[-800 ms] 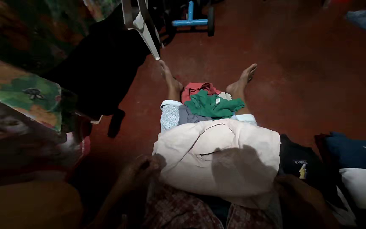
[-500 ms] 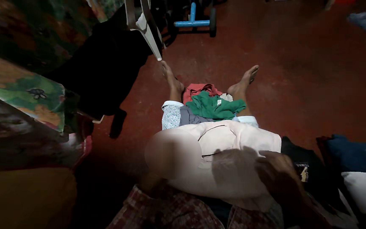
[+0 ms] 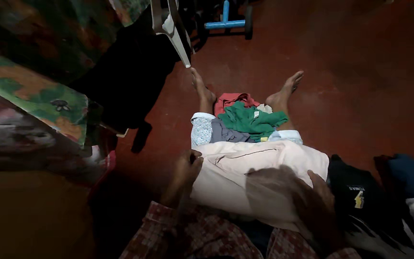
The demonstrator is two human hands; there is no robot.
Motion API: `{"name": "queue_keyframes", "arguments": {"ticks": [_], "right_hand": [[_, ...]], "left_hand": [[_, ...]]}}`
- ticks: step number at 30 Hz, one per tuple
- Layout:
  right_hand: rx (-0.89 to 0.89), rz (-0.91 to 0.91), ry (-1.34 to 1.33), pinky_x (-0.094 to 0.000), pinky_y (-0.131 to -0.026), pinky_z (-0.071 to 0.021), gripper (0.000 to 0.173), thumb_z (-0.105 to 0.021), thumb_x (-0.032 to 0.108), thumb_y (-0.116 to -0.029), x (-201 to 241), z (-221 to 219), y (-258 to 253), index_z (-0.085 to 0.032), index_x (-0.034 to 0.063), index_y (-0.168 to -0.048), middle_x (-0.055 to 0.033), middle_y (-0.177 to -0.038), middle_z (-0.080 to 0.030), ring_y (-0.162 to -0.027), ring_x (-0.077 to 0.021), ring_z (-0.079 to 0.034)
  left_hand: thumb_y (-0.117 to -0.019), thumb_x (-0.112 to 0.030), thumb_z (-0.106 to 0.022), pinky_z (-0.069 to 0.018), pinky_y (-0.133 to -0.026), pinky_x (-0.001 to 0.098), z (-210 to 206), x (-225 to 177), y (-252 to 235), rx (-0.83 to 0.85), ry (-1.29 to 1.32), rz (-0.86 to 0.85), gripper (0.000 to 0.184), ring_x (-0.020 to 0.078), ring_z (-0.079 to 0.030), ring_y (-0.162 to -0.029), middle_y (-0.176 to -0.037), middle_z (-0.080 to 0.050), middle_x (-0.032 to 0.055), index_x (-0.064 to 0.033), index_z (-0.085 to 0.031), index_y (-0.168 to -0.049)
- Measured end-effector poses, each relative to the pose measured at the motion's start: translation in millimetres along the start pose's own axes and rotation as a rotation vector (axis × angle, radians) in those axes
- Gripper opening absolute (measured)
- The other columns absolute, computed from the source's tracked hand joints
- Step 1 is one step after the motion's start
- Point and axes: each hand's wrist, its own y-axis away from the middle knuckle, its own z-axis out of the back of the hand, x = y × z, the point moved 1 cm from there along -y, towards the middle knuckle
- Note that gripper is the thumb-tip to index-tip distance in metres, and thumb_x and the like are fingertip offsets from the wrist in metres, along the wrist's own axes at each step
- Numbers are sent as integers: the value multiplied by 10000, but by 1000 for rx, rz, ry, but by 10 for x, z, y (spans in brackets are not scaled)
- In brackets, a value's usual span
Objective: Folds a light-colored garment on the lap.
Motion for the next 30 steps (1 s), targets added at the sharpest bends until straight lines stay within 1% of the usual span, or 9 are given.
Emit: {"name": "queue_keyframes", "arguments": {"ticks": [4,9,12,15,18,20,23,26,30], "right_hand": [[-56,51,6,-693,-1139,-290,444,-498,357,-990,-20,-36,33,-672,100,-1309,-298,-1498,-468,-1429,-524,-372],[65,-49,-102,-645,-1174,-277,514,-524,425,-968,-19,137,-45,-664,114,-1353,-246,-1526,-463,-1451,-453,-373],[-4,-66,-175,-538,-1068,-465,403,-537,251,-993,-57,311,-179,-677,-3,-1273,-220,-1344,-628,-1270,-379,-584],[-124,-122,-192,-459,-908,-564,298,-527,173,-999,-150,428,-305,-726,15,-1154,-172,-1147,-703,-1056,-306,-673],[-122,-159,-193,-439,-850,-572,266,-534,161,-989,-195,503,-391,-745,52,-1109,-141,-1104,-710,-1006,-276,-676],[-131,-146,-216,-419,-845,-577,257,-543,155,-984,-218,494,-401,-748,46,-1094,-149,-1113,-708,-1009,-269,-677],[-190,-175,-292,-365,-814,-585,252,-557,150,-976,-268,456,-389,-743,18,-1081,-162,-1095,-703,-961,-225,-684],[-244,-381,-431,-397,-838,-577,264,-563,117,-976,-262,484,-372,-699,-36,-1142,-202,-1117,-675,-963,-242,-671],[-185,-788,-638,-391,-828,-560,318,-539,123,-1035,-368,523,-342,-592,-39,-1303,-181,-1181,-653,-958,-201,-654]], "left_hand": [[-973,-236,-660,-549,-903,405,-104,-138,81,-222,-76,-394,235,230,-669,-980,-1030,-695,123,-31,-726,-1068],[-1016,-233,-583,-540,-944,446,-259,-262,97,25,-165,-654,240,245,-694,-1013,-1028,-740,88,-79,-761,-1060],[-1009,-258,-580,-490,-993,535,-377,-66,14,80,-279,-559,243,287,-657,-1132,-1133,-738,62,-139,-769,-1105],[-995,-222,-614,-460,-1001,568,-438,89,-24,88,-280,-423,221,336,-625,-1141,-1150,-706,112,-119,-760,-1125],[-964,-231,-644,-459,-964,578,-504,25,16,31,-230,-427,211,339,-626,-1109,-1123,-705,109,-137,-771,-1103],[-978,-223,-634,-519,-941,471,-560,-197,88,22,-72,-442,207,256,-650,-1060,-1102,-709,90,-111,-762,-1096],[-1029,-178,-571,-568,-868,305,-781,-652,154,247,276,-346,232,122,-680,-966,-1104,-709,75,-36,-714,-1143],[-1083,-213,-487,-546,-935,339,-1151,-936,102,557,499,-116,309,144,-665,-1031,-1170,-686,101,-11,-643,-1256],[-1080,-284,-490,-534,-839,322,-1622,-1008,26,705,718,112,372,146,-623,-948,-1097,-640,102,1,-564,-1308]]}}
